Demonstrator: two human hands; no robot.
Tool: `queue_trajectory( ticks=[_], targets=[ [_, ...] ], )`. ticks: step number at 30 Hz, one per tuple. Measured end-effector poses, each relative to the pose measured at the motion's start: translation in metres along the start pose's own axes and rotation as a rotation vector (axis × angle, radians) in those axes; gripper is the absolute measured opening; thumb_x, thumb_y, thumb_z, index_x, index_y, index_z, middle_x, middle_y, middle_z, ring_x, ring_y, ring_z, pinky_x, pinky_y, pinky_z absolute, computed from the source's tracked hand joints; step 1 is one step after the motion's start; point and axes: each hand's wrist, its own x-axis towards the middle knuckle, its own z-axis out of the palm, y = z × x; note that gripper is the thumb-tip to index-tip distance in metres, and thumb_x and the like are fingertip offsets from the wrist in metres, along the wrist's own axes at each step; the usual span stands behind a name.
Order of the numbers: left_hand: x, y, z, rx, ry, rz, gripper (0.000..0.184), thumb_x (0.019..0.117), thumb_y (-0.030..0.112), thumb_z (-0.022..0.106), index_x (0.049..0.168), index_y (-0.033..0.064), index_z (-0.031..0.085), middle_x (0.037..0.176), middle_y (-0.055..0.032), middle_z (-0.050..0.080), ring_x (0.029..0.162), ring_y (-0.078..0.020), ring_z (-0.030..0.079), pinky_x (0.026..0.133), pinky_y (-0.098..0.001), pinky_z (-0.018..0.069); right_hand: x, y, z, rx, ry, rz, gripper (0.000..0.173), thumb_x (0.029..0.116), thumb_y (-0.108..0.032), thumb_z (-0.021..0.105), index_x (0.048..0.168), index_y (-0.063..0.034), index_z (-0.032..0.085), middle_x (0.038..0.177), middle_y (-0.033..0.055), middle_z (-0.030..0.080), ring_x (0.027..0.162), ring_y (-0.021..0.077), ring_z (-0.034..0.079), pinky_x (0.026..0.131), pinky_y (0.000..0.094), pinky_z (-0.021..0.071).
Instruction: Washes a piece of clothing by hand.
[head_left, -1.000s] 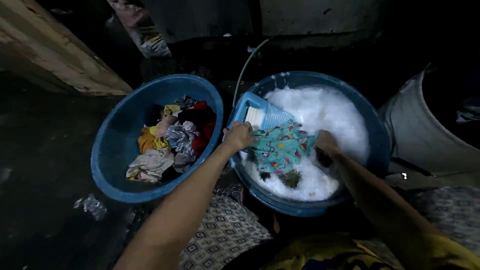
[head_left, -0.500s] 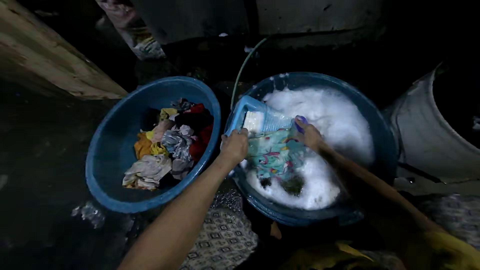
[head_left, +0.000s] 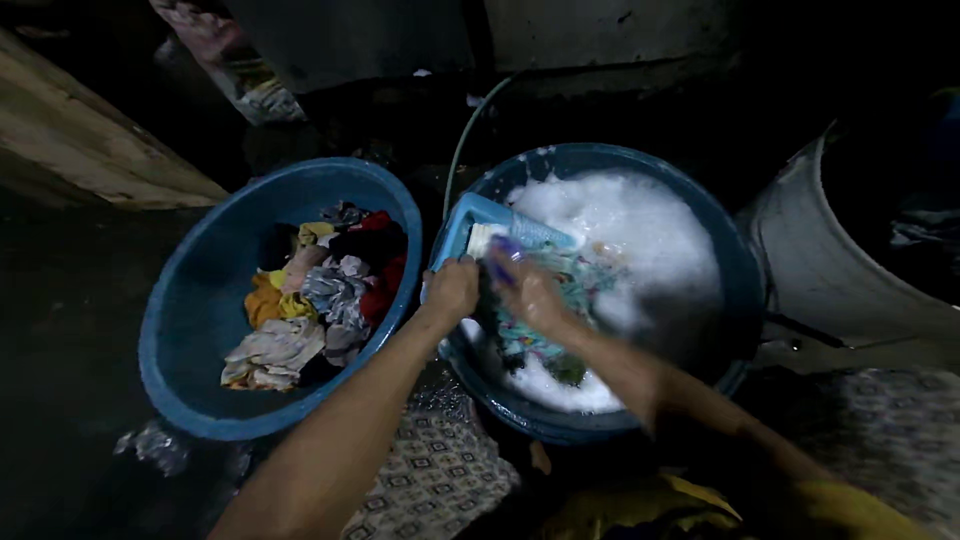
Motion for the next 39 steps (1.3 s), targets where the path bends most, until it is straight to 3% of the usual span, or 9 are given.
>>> queue_trajectory(
  ticks=[7,10,15,19,23,25,29,35,39],
  targets=[
    [-0.006,-0.003,0.006,0.052,0.033,0.012,0.036,0.1070,0.024,0.049,0.134,0.0019,0.061,0.127,-0.0272,0.062,0.126,-0.0463,0.055,0.106,-0.0675,0.0383,0.006,0.136,-0.026,-0.244,-0.035,0.263,0.061,0.1067,-0.023,0.051,0.163,-0.0249,0.029,0.150,0.0332,0.044,0.126,0.0500,0.056,0.103,0.0616,0.0482],
    [-0.008,0.013,0.006,-0.097,0.117,0.180,0.030,0.1066,0.021,0.052,0.126,0.0057,0.069,0.125,-0.0229,0.067,0.133,-0.0458,0.050,0.114,-0.0744,0.0212,0.004,0.086,-0.041,-0.175,0.081,0.296,0.058,0.1001,-0.012,0.061,0.155,-0.0190,0.046,0.148,0.0329,0.047,0.120,0.0508,0.060,0.096,0.0637,0.0515],
    [-0.033,0.048,-0.011,-0.801,-0.069,0.525,0.026,0.1086,0.015,0.048,0.122,-0.0024,0.062,0.104,-0.0151,0.067,0.092,-0.0188,0.064,0.086,-0.0411,0.0539,-0.037,0.009,-0.071,0.283,0.041,0.088,0.022,0.0980,-0.005,0.062,0.118,-0.0015,0.069,0.120,0.0229,0.062,0.102,0.0350,0.063,0.083,0.0548,0.0542],
    [-0.049,0.039,-0.003,-0.373,-0.358,0.556,0.040,0.1042,0.032,0.059,0.111,-0.0063,0.067,0.099,-0.0215,0.067,0.092,-0.0308,0.064,0.088,-0.0535,0.0504,-0.063,0.010,-0.146,0.683,0.290,0.087,0.016,0.1015,-0.020,0.053,0.093,-0.0134,0.065,0.074,-0.0035,0.059,0.061,0.0050,0.055,0.055,0.0258,0.0477],
    [-0.053,0.036,0.006,0.030,-0.508,0.456,0.058,0.1017,0.045,0.061,0.117,-0.0104,0.066,0.121,-0.0322,0.064,0.125,-0.0496,0.054,0.110,-0.0719,0.0282,-0.056,-0.003,-0.190,0.866,0.536,-0.048,0.014,0.1012,-0.014,0.050,0.092,-0.0158,0.061,0.079,-0.0069,0.061,0.069,0.0037,0.060,0.066,0.0246,0.0552],
    [-0.046,0.021,0.000,-0.035,-0.368,0.421,0.048,0.1019,0.036,0.063,0.114,-0.0106,0.067,0.115,-0.0311,0.066,0.118,-0.0484,0.059,0.105,-0.0706,0.0362,-0.030,-0.002,-0.185,0.561,0.682,0.004,0.015,0.0999,-0.009,0.052,0.088,-0.0094,0.061,0.080,-0.0012,0.061,0.073,0.0064,0.061,0.067,0.0255,0.0549],
    [-0.025,-0.020,-0.009,-0.263,-0.050,0.263,0.037,0.0993,0.015,0.067,0.130,-0.0051,0.061,0.119,-0.0300,0.066,0.113,-0.0470,0.063,0.100,-0.0646,0.0468,0.032,0.030,-0.132,-0.059,0.374,0.224,0.039,0.0916,-0.004,0.067,0.130,0.0001,0.064,0.133,0.0330,0.057,0.123,0.0488,0.057,0.098,0.0662,0.0466],
    [-0.025,-0.042,-0.019,-0.340,0.048,0.022,0.042,0.0886,0.006,0.075,0.127,-0.0030,0.060,0.109,-0.0270,0.068,0.102,-0.0442,0.067,0.090,-0.0636,0.0528,-0.010,-0.015,0.034,0.129,-0.031,-0.236,0.064,0.0957,-0.011,0.069,0.155,-0.0216,0.047,0.135,0.0217,0.061,0.110,0.0372,0.068,0.091,0.0557,0.0574],
    [-0.031,-0.067,-0.024,-0.303,0.071,0.027,0.023,0.0924,0.013,0.076,0.107,-0.0041,0.069,0.097,-0.0240,0.069,0.093,-0.0410,0.067,0.086,-0.0622,0.0520,0.010,0.101,0.005,-0.069,-0.004,-0.046,0.063,0.1009,-0.022,0.063,0.158,-0.0353,0.041,0.143,0.0209,0.059,0.118,0.0429,0.064,0.093,0.0638,0.0533]
  ],
)
